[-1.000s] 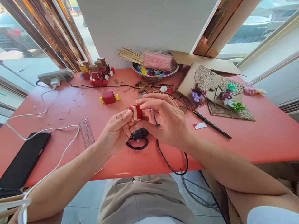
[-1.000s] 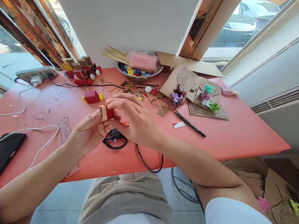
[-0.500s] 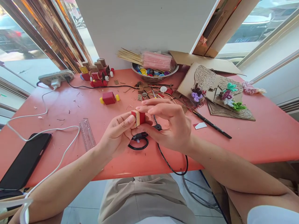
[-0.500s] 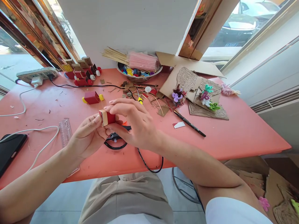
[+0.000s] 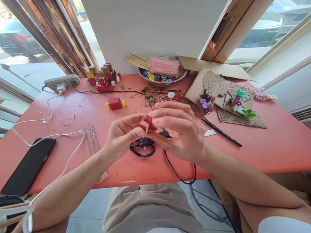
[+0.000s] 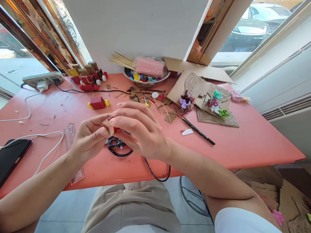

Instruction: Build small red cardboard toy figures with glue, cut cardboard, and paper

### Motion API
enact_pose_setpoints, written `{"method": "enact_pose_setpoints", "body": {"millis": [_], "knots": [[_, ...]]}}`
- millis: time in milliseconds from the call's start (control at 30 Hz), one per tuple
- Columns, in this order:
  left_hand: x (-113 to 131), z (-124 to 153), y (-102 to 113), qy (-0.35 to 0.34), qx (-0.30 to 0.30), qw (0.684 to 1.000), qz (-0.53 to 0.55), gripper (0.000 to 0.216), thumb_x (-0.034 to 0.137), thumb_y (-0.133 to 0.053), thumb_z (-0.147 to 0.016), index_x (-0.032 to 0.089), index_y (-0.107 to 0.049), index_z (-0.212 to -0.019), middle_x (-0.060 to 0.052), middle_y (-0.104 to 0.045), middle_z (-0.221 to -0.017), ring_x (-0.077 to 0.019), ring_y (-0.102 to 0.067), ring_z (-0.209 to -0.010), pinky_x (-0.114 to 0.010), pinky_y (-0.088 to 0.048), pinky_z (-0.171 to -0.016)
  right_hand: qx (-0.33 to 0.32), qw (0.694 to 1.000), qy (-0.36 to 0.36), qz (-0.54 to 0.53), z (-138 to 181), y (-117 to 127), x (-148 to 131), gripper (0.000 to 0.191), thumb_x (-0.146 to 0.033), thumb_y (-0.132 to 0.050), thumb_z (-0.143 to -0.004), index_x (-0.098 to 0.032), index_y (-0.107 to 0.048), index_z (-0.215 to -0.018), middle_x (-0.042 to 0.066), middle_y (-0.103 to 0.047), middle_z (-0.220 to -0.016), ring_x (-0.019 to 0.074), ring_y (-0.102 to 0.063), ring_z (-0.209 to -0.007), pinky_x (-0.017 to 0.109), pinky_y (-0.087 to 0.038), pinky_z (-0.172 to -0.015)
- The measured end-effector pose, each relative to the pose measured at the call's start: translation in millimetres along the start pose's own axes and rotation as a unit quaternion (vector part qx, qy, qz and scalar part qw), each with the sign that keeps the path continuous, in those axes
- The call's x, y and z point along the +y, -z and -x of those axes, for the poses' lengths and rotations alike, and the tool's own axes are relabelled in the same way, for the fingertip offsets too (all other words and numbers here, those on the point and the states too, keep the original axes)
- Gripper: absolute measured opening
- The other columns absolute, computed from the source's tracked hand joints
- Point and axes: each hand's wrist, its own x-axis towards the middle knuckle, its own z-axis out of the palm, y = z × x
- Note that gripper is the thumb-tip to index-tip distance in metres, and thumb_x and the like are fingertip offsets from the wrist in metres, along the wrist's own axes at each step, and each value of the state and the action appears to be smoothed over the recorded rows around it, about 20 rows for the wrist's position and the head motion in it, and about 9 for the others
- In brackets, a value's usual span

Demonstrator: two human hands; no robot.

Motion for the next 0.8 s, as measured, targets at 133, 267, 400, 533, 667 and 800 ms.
{"method": "enact_pose_setpoints", "body": {"millis": [133, 267, 400, 533, 667, 800], "knots": [[6.0, 0.7, -0.4, -0.007, 0.043, 0.998, -0.044, 0.043, 0.044, -0.106, -0.054, 0.021, -0.084, -0.084, -0.003, -0.077, -0.068, -0.0237, -0.080, -0.075, -0.030, -0.066, -0.073, -0.020, 0.998, -0.005, 0.062, -1.9, 6.9, 6.3, 0.016, -0.040, -0.073, -0.100, -0.031, -0.072, -0.112, 0.004, -0.066, -0.096, 0.0226, -0.068, -0.097, 0.042, -0.060, -0.086], [5.1, 1.3, 0.1, -0.007, 0.041, 0.998, -0.038, 0.044, 0.043, -0.106, -0.054, 0.021, -0.085, -0.085, -0.006, -0.082, -0.077, -0.0282, -0.083, -0.091, -0.031, -0.067, -0.078, -0.020, 0.998, 0.019, 0.065, -3.0, 11.5, 11.1, 0.016, -0.041, -0.073, -0.100, -0.030, -0.075, -0.112, 0.002, -0.058, -0.090, 0.0191, -0.061, -0.086, 0.036, -0.055, -0.078], [3.4, 1.6, 2.2, 0.009, 0.047, 0.999, -0.016, 0.043, 0.037, -0.107, -0.053, 0.018, -0.086, -0.086, -0.004, -0.076, -0.067, -0.0255, -0.081, -0.080, -0.031, -0.066, -0.078, -0.033, 0.996, 0.028, 0.080, -1.7, 10.7, 13.0, 0.013, -0.043, -0.071, -0.101, -0.032, -0.078, -0.106, 0.002, -0.054, -0.088, 0.0189, -0.058, -0.083, 0.036, -0.052, -0.077], [3.6, 1.4, 2.7, 0.006, 0.038, 0.999, -0.020, 0.042, 0.038, -0.106, -0.055, 0.017, -0.086, -0.085, -0.001, -0.071, -0.060, -0.0235, -0.078, -0.076, -0.030, -0.066, -0.075, -0.030, 0.996, 0.042, 0.072, -1.9, 10.0, 12.8, 0.011, -0.041, -0.077, -0.097, -0.033, -0.078, -0.105, 0.001, -0.055, -0.088, 0.0179, -0.058, -0.083, 0.035, -0.051, -0.077], [3.6, 1.1, 1.1, -0.001, 0.021, 0.999, -0.031, 0.039, 0.040, -0.105, -0.057, 0.019, -0.086, -0.084, -0.001, -0.072, -0.061, -0.0211, -0.077, -0.074, -0.028, -0.066, -0.074, -0.010, 0.997, 0.069, 0.042, -4.4, 13.7, 12.4, 0.008, -0.030, -0.077, -0.098, -0.031, -0.078, -0.105, 0.000, -0.058, -0.085, 0.0165, -0.059, -0.081, 0.033, -0.051, -0.073], [4.5, 0.9, 1.8, 0.011, 0.022, 0.999, -0.048, 0.042, 0.038, -0.107, -0.052, 0.019, -0.086, -0.082, -0.002, -0.074, -0.061, -0.0225, -0.077, -0.073, -0.030, -0.066, -0.075, -0.043, 0.998, 0.041, 0.000, -6.0, 18.1, 13.3, 0.010, -0.028, -0.071, -0.101, -0.031, -0.080, -0.104, 0.002, -0.061, -0.088, 0.0166, -0.062, -0.083, 0.034, -0.053, -0.075]]}}
